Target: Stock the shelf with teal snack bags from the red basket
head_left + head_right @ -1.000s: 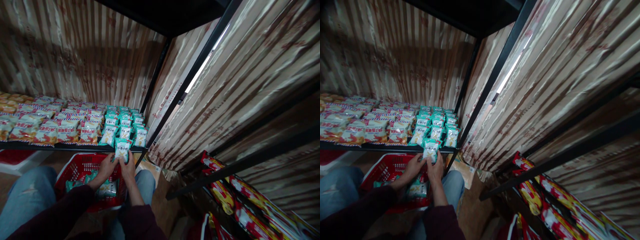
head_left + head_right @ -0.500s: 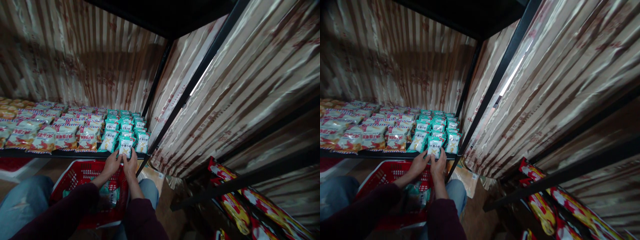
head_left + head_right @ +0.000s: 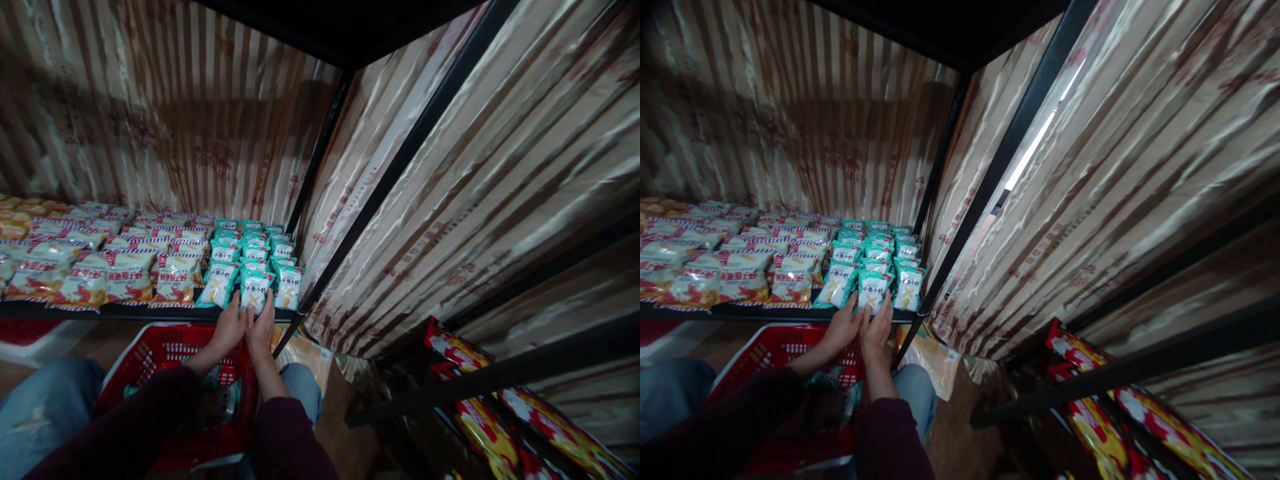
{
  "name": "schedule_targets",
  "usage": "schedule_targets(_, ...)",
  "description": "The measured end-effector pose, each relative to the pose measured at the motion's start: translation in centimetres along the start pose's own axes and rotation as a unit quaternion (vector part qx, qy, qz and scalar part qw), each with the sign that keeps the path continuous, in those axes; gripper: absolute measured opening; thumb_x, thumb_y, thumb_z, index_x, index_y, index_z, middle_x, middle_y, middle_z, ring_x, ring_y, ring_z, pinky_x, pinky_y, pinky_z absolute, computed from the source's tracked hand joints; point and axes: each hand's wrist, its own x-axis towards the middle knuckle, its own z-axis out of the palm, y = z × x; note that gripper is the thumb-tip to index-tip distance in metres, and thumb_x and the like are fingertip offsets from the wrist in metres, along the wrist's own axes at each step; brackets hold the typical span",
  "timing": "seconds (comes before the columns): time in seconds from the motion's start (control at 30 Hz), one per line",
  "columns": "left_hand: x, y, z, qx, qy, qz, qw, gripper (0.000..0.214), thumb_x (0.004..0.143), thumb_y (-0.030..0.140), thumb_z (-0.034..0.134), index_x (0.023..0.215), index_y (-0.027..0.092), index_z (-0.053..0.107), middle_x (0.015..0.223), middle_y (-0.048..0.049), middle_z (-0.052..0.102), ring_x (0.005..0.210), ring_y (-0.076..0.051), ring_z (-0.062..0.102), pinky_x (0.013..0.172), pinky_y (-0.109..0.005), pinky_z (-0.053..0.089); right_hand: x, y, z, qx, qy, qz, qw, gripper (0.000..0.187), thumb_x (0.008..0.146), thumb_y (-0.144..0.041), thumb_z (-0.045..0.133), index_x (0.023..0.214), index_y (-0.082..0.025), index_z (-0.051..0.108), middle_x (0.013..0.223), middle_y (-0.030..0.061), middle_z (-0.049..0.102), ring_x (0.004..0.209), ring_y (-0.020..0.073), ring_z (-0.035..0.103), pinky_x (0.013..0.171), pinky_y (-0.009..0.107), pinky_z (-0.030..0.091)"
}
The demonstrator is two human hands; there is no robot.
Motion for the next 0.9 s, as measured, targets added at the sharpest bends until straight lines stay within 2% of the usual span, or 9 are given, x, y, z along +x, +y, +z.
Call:
schedule_targets(0.13, -0.6, -1.2, 0.8, -0.030, 0.041, 0.062, 0.997, 0.056, 0.085, 0.019, 0.037, 0.140, 0.009, 0.031, 0.138, -0.0180, 0.046, 0.127, -0.023, 0.045, 0.104, -0.041, 0.037, 0.3, 0.8, 0.8, -0.026, 0.014, -0.041, 0.999, 0.056, 0.091, -0.035, 0.036, 0.139, -0.007, 0.028, 0.132, 0.0203, 0.048, 0.121, 0.0253, 0.045, 0.100, 0.043, 0.038)
schedule_targets(0.27, -1.0, -2.1, 1.2, -0.023, 0.087, 0.141, 0.986, 0.056, 0.085, 0.016, 0.034, 0.141, 0.011, 0.030, 0.146, -0.0153, 0.035, 0.136, -0.022, 0.030, 0.110, -0.042, 0.030, 0.5, 1.1, 1.2, -0.036, 0.027, -0.060, 0.997, 0.056, 0.092, -0.034, 0.035, 0.141, -0.008, 0.026, 0.134, 0.0201, 0.046, 0.123, 0.0249, 0.044, 0.100, 0.044, 0.039)
schedule_targets(0.4, -1.2, -2.2, 0.9, 0.013, 0.051, 0.213, 0.976, 0.049, 0.086, 0.014, 0.030, 0.133, 0.014, 0.044, 0.150, -0.0117, 0.028, 0.137, -0.021, 0.028, 0.111, -0.040, 0.029, 0.8, 1.2, 1.5, -0.038, 0.035, -0.074, 0.996, 0.055, 0.092, -0.031, 0.033, 0.142, -0.010, 0.024, 0.134, 0.0190, 0.046, 0.126, 0.0242, 0.042, 0.100, 0.044, 0.039)
schedule_targets(0.5, -1.1, -2.2, 0.8, 0.032, 0.032, 0.219, 0.975, 0.047, 0.086, 0.014, 0.032, 0.129, 0.011, 0.049, 0.149, -0.0129, 0.029, 0.137, -0.024, 0.028, 0.111, -0.041, 0.031, 1.0, 1.5, 1.7, -0.039, 0.027, -0.077, 0.996, 0.054, 0.092, -0.028, 0.033, 0.142, -0.011, 0.023, 0.135, 0.0181, 0.046, 0.127, 0.0231, 0.042, 0.101, 0.043, 0.039)
schedule_targets(0.77, -0.1, -2.8, 1.3, 0.051, 0.025, 0.217, 0.974, 0.048, 0.086, 0.014, 0.032, 0.131, 0.009, 0.044, 0.148, -0.0149, 0.031, 0.136, -0.024, 0.030, 0.111, -0.042, 0.031, 1.5, 2.2, 2.5, -0.058, 0.021, -0.082, 0.995, 0.054, 0.093, -0.027, 0.030, 0.144, -0.011, 0.021, 0.140, 0.0179, 0.041, 0.130, 0.0233, 0.037, 0.103, 0.043, 0.037)
schedule_targets(0.9, 0.2, -2.7, 1.4, 0.048, 0.019, 0.211, 0.976, 0.048, 0.086, 0.015, 0.031, 0.132, 0.008, 0.043, 0.148, -0.0152, 0.030, 0.135, -0.021, 0.032, 0.111, -0.039, 0.031, 1.8, 2.5, 3.0, -0.065, 0.014, -0.077, 0.995, 0.053, 0.094, -0.027, 0.029, 0.144, -0.010, 0.023, 0.143, 0.0192, 0.037, 0.134, 0.0239, 0.031, 0.105, 0.045, 0.034)
